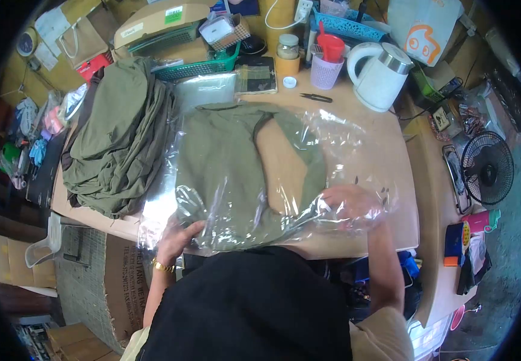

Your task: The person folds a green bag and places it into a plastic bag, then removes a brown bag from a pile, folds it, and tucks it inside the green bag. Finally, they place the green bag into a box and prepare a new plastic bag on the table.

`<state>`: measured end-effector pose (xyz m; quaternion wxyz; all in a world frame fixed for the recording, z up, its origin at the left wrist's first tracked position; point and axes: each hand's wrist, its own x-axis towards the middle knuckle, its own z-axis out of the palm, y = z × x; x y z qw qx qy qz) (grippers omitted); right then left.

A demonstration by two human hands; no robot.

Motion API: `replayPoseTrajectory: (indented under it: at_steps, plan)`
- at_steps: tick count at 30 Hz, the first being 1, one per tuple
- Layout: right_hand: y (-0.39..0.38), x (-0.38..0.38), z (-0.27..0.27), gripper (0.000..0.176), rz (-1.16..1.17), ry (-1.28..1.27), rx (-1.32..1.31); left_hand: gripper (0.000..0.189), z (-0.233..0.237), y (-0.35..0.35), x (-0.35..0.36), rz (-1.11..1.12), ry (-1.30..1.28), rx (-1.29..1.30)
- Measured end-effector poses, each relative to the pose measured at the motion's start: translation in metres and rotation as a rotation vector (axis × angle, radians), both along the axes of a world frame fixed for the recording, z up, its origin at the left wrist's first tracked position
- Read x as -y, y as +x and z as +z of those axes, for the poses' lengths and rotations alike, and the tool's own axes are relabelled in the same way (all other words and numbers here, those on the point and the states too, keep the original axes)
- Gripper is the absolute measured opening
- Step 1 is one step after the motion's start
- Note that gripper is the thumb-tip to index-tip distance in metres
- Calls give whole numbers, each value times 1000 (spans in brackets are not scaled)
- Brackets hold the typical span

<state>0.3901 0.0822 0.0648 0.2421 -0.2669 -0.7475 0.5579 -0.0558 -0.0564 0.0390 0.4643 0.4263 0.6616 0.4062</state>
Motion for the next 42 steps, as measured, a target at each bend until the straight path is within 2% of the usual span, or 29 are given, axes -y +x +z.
replayPoseTrajectory:
  at_steps: [1,3,5,6,8,9,10,11,12,14,16,18,19,21,22,24,26,27,29,31,32,33,35,36,37,38,39,41,42]
  plan:
    - [-24,-5,22,51,193,-660,136,49,7,12,-10,-63,-22,32]
    - [-63,-31,34,54,464,-499,517,53,-7,19,-24,-138,-33,47]
    - [-97,-35,33,53,326,-61,380,63,18,33,-35,-230,-113,89]
    - [-108,-39,30,53,331,-60,379,63,12,30,-33,-225,-113,88]
    - [-125,-47,18,53,144,1051,406,59,-7,20,-30,-90,72,239]
    - [-127,-52,4,53,150,1055,402,52,4,19,-24,16,120,497]
    - [-129,-56,-13,51,113,460,333,47,10,9,-17,76,48,587]
    - [-127,-58,-29,48,71,-136,253,47,-4,-4,-8,84,62,473]
    - [-125,-54,-37,48,78,-137,257,47,-19,-14,0,93,76,362]
    - [-121,-40,-46,43,58,570,371,47,3,-15,13,55,-63,180]
    - [-124,-35,-18,42,70,380,548,48,12,-20,19,2,-195,-11]
    - [-122,-47,-10,40,191,396,682,50,9,-23,23,84,7,499]
    - [-120,-55,-14,40,183,391,687,50,0,-26,16,100,-1,457]
    - [-114,-78,-22,41,-62,1542,685,48,-4,-19,7,157,85,273]
    - [-105,-87,-19,41,-72,1544,690,47,-2,-17,3,221,176,84]
    - [-77,-102,-1,38,-556,1641,794,43,3,-17,10,398,283,47]
    - [-47,-113,11,35,-1042,1692,871,54,-25,-36,23,366,249,133]
    - [-35,-113,4,35,-1042,1692,874,54,-27,-37,34,364,248,135]
    - [-13,-109,-42,41,-785,1023,544,68,-17,-41,44,433,9,403]
    - [-12,-84,-58,48,-487,364,221,76,0,-42,48,402,212,11]
    - [-19,-63,-50,52,-357,721,344,76,-3,-47,52,394,360,-255]
    - [-53,-32,-12,55,-214,1073,461,74,10,-43,45,468,549,-846]
    - [-85,-16,3,57,-99,1019,440,72,49,-12,24,396,688,-836]
    - [-100,-14,9,57,-94,1021,438,74,60,12,5,157,769,-621]
    - [-114,-15,14,60,-36,996,435,81,85,42,-10,-95,620,-608]
    - [-125,-16,18,63,19,974,428,85,96,74,-32,-233,688,-518]
    - [-132,-16,17,63,23,980,420,78,96,104,-54,-290,783,-514]
    - [-141,-19,10,59,61,503,270,48,70,141,-95,-420,791,-488]
    - [-133,-23,1,59,62,517,268,48,77,149,-104,-415,803,-494]
